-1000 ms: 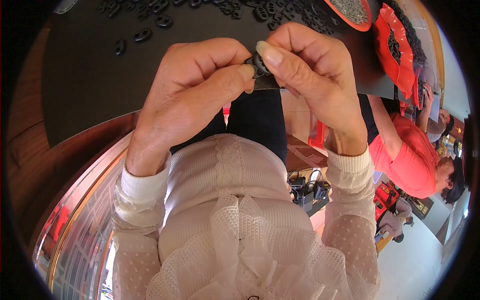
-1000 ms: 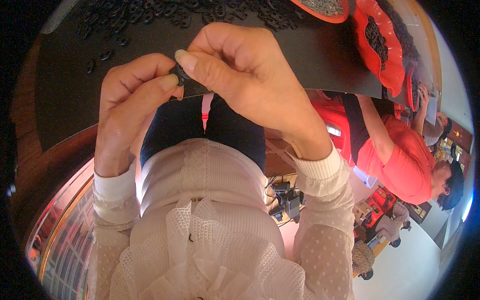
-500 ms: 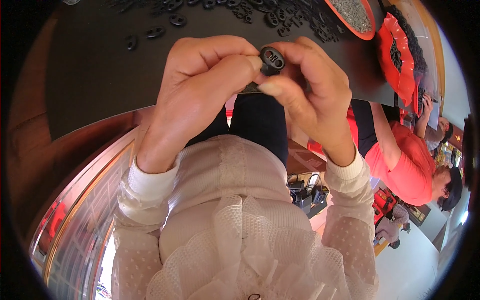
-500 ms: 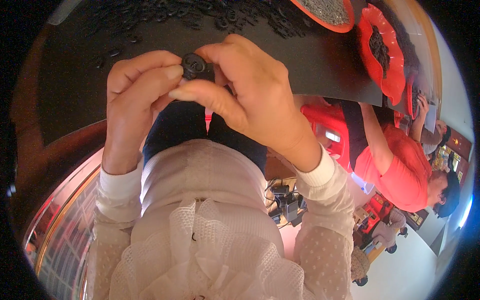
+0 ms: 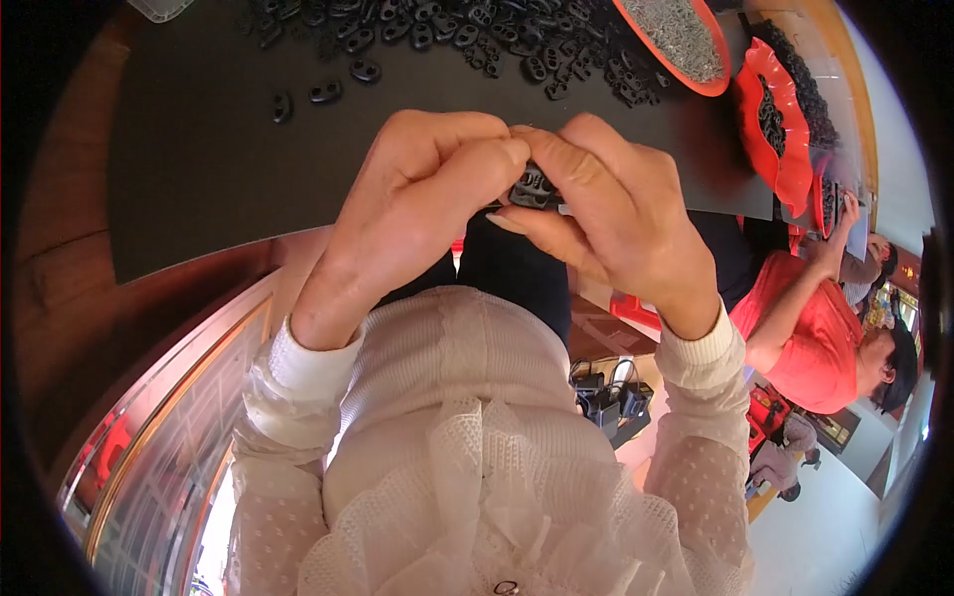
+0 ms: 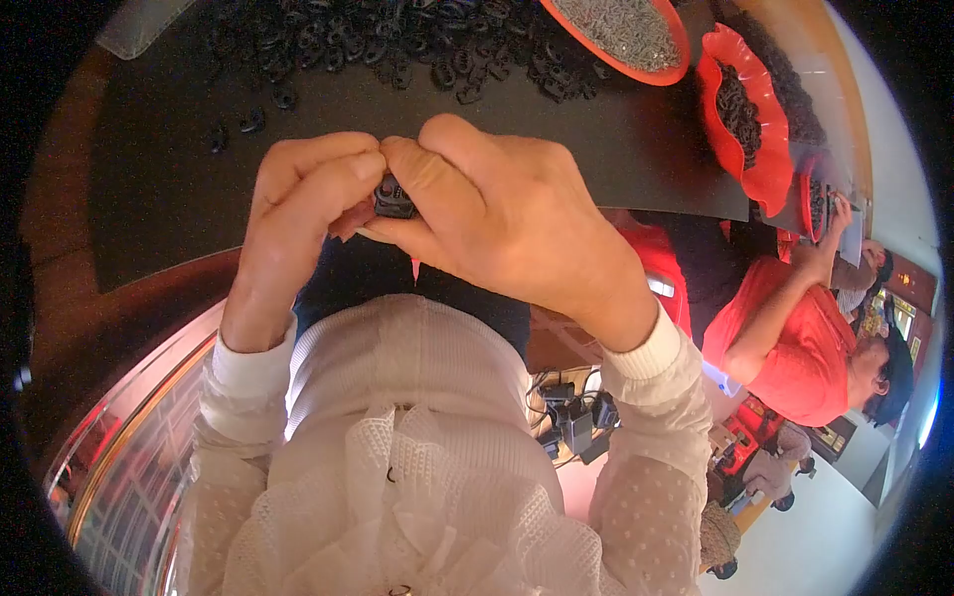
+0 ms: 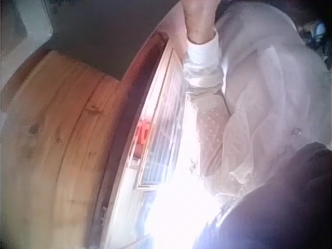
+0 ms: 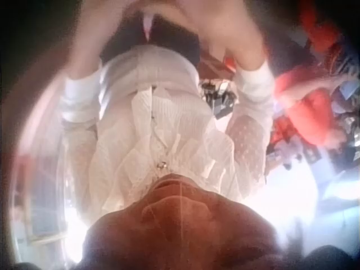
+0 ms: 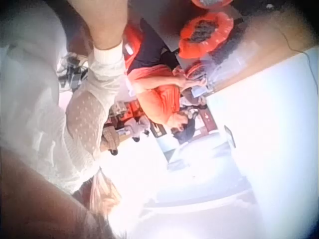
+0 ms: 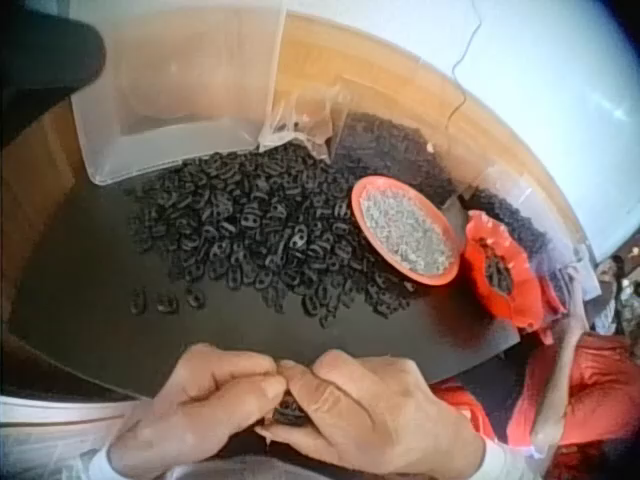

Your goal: The person assembles plastic cord locks by picking up components and springs from the table and dishes, inserting the springs into the plastic pieces, and fitting the parts together by hand.

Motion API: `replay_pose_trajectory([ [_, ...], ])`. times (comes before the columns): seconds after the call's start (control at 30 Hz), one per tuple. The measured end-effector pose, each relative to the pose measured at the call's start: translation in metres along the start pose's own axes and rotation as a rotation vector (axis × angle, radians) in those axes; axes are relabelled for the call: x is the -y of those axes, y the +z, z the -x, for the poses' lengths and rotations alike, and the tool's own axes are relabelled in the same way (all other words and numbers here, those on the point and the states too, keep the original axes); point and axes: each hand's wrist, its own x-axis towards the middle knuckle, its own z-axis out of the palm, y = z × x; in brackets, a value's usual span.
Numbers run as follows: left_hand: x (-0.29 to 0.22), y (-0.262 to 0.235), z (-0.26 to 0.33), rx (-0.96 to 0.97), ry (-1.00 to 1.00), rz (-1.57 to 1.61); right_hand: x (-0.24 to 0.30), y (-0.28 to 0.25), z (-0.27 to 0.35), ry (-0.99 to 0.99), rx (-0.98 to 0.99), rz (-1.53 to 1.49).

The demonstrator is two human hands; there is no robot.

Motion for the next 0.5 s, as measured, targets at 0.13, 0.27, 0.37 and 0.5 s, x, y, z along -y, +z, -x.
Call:
replay_pose_trajectory([
  [0.13, 0.0025, -0.0003, 0.0006, 0.047, 0.021, -0.126, -0.0032, -0.0003, 0.0031, -0.036, -0.014, 0.06],
  [0.27, 0.0034, -0.0047, -0.0011, 0.11, 0.042, -0.203, -0.0038, -0.0043, 0.0022, -0.065, 0.034, 0.095],
  [0.37, 0.0011, -0.0023, 0.0, 0.086, 0.017, -0.203, -0.0018, -0.0066, -0.0002, -0.066, 0.106, 0.1],
  [0.5, 0.0035, -0.0032, -0.0008, 0.094, 0.068, -0.276, 0.0001, -0.0061, -0.002, -0.044, 0.16, 0.053],
])
